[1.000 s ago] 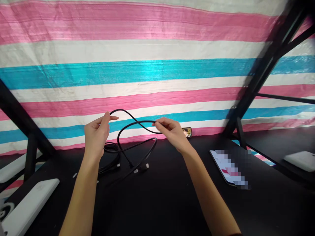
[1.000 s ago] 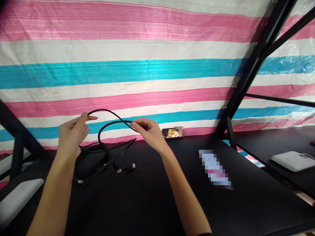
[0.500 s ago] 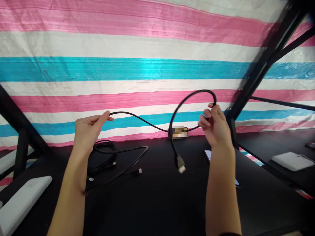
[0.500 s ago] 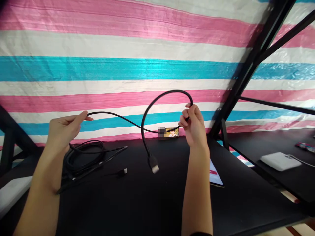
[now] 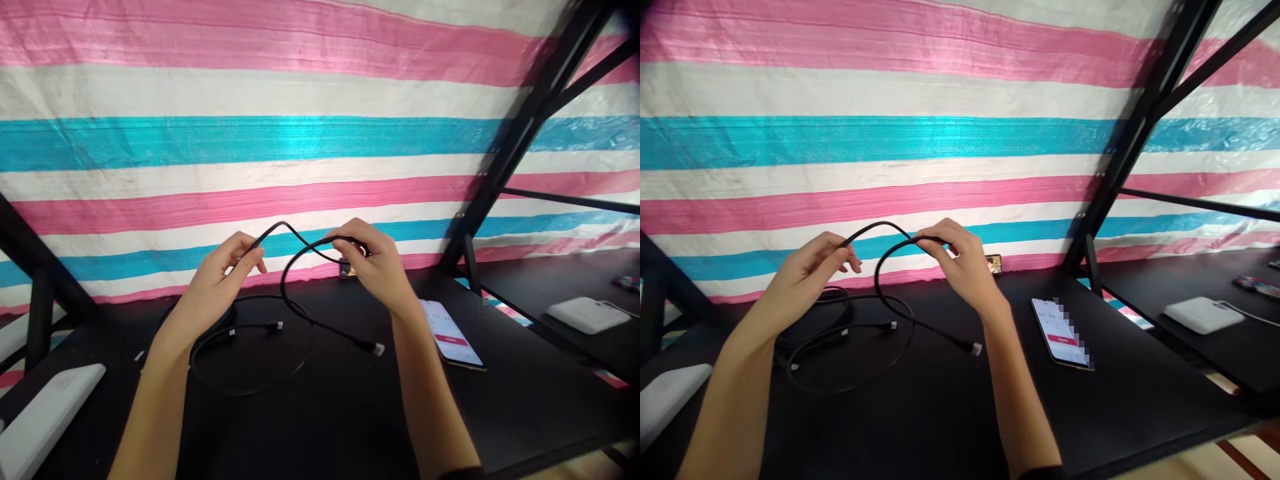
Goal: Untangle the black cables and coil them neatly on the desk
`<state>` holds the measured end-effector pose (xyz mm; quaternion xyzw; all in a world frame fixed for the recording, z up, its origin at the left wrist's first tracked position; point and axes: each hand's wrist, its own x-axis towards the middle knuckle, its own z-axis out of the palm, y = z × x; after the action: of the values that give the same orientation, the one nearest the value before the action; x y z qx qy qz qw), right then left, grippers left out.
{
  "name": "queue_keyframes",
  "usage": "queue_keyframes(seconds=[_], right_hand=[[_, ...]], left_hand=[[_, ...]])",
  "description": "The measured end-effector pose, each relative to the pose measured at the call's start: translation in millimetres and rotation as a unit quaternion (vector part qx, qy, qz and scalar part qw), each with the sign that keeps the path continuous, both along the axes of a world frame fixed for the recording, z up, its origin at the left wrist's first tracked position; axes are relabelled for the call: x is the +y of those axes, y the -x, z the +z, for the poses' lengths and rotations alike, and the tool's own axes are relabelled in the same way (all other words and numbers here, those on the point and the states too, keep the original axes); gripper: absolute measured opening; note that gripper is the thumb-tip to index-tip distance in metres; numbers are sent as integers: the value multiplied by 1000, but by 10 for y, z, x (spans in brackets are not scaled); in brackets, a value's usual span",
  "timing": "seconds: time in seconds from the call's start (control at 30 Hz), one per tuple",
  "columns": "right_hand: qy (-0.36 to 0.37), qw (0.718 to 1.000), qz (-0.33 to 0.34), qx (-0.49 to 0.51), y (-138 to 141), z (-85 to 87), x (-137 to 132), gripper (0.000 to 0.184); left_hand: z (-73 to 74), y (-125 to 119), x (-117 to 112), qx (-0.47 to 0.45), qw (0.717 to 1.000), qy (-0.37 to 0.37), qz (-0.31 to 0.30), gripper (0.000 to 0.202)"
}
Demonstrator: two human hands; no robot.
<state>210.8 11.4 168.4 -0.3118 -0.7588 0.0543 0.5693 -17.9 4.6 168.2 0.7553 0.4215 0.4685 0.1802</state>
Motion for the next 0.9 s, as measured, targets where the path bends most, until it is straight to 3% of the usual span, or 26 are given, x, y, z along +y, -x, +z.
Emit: queue_keyframes(seconds=[0.17, 0.27, 0.53, 0.63, 0.77, 0.9], right_hand=[[-67, 998, 6, 17, 381, -151, 7, 7], [-68, 997, 31, 34, 557, -236, 13, 11], [-50, 997, 34, 37, 578, -232, -4, 11], [-13, 998, 51, 33, 576, -203, -42, 12], [92, 988, 121, 36, 602, -161, -108, 13], [213, 955, 192, 71, 557, -150, -92, 24]], left_hand=[[-46, -125, -1, -15, 999, -2, -30, 22], [-57, -178, -20, -48, 998, 1, -36, 22], [-20, -118, -58, -45, 999, 0, -11, 18], [-29, -117, -62, -42, 999, -3, -4, 18], [-31, -130, -53, -62, 998, -2, 6, 23], [-42, -65, 52, -113, 990, -4, 83, 30]])
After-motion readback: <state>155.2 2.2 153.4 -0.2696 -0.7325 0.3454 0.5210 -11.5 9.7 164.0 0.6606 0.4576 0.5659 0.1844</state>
